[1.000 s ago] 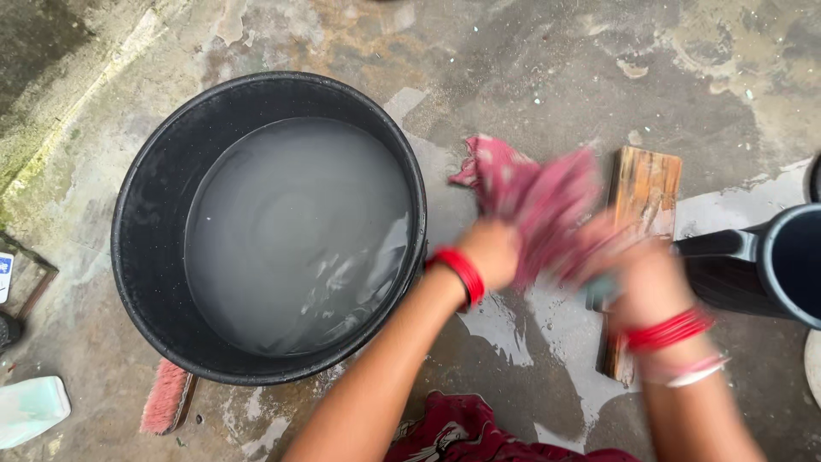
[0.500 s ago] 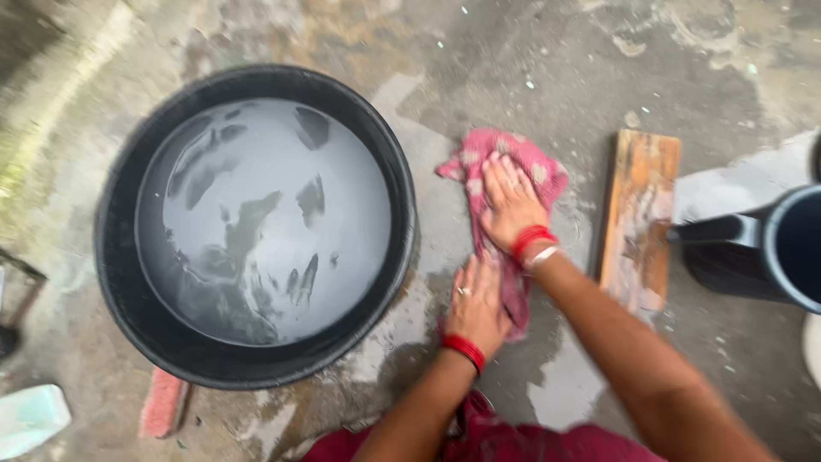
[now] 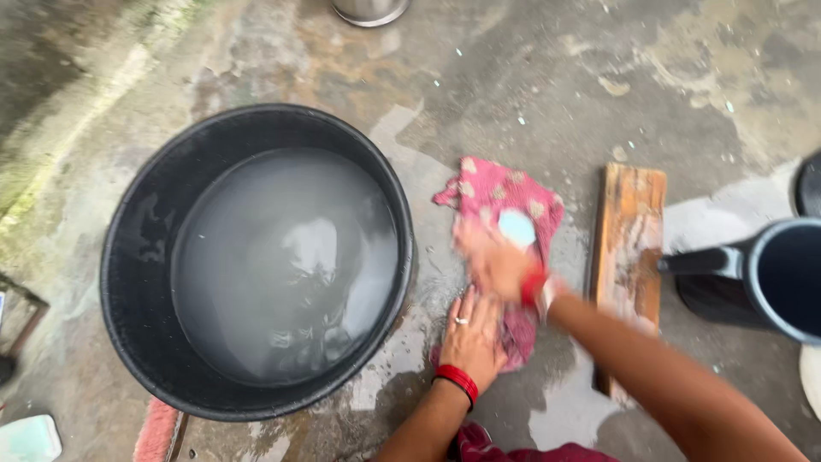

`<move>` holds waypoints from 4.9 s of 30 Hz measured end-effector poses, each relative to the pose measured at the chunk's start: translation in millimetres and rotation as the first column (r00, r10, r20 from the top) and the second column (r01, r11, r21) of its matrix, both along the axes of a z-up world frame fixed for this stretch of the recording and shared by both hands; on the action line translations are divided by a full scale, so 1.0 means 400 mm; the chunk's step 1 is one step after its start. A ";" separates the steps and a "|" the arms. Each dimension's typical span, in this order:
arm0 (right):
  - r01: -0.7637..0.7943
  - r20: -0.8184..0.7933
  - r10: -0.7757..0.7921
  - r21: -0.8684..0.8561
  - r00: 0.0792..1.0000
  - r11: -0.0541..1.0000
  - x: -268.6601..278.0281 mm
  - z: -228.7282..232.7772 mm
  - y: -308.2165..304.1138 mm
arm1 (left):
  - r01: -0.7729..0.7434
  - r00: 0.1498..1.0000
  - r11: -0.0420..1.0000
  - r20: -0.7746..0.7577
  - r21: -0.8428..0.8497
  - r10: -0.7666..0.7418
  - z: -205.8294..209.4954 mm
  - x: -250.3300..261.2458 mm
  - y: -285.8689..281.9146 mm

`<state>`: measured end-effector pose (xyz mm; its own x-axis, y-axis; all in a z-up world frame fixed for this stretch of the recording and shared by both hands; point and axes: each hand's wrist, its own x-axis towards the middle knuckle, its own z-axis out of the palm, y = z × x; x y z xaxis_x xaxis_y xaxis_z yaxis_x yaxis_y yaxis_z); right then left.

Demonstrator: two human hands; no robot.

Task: The person washes a piece of cloth by hand, scrubbing it with soap and beating it with a wooden paddle on a concrete floor next to a basin of water.

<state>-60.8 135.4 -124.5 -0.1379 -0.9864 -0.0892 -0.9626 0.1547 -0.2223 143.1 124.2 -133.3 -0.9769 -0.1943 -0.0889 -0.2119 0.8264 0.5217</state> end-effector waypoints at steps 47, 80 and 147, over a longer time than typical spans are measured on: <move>0.526 -0.027 -0.529 -0.077 0.848 0.847 0.035 0.018 -0.015 | -0.320 0.920 0.947 0.235 -0.005 0.312 0.073 -0.081 -0.015; 0.299 0.033 -0.302 -0.274 0.953 0.914 0.062 -0.006 0.155 | -0.307 0.949 0.946 -0.111 -0.105 0.296 0.045 -0.107 -0.025; 0.401 0.016 -0.419 -0.326 0.908 0.856 -0.112 -0.029 0.048 | 0.192 0.981 0.981 -0.045 0.022 -0.191 0.029 -0.010 -0.024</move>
<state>-105.8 154.8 -136.1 -0.5314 -0.8138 0.2352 -0.8393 0.4682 -0.2763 138.9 114.5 -121.9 -0.9988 -0.0013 -0.0496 -0.0284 0.8355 0.5487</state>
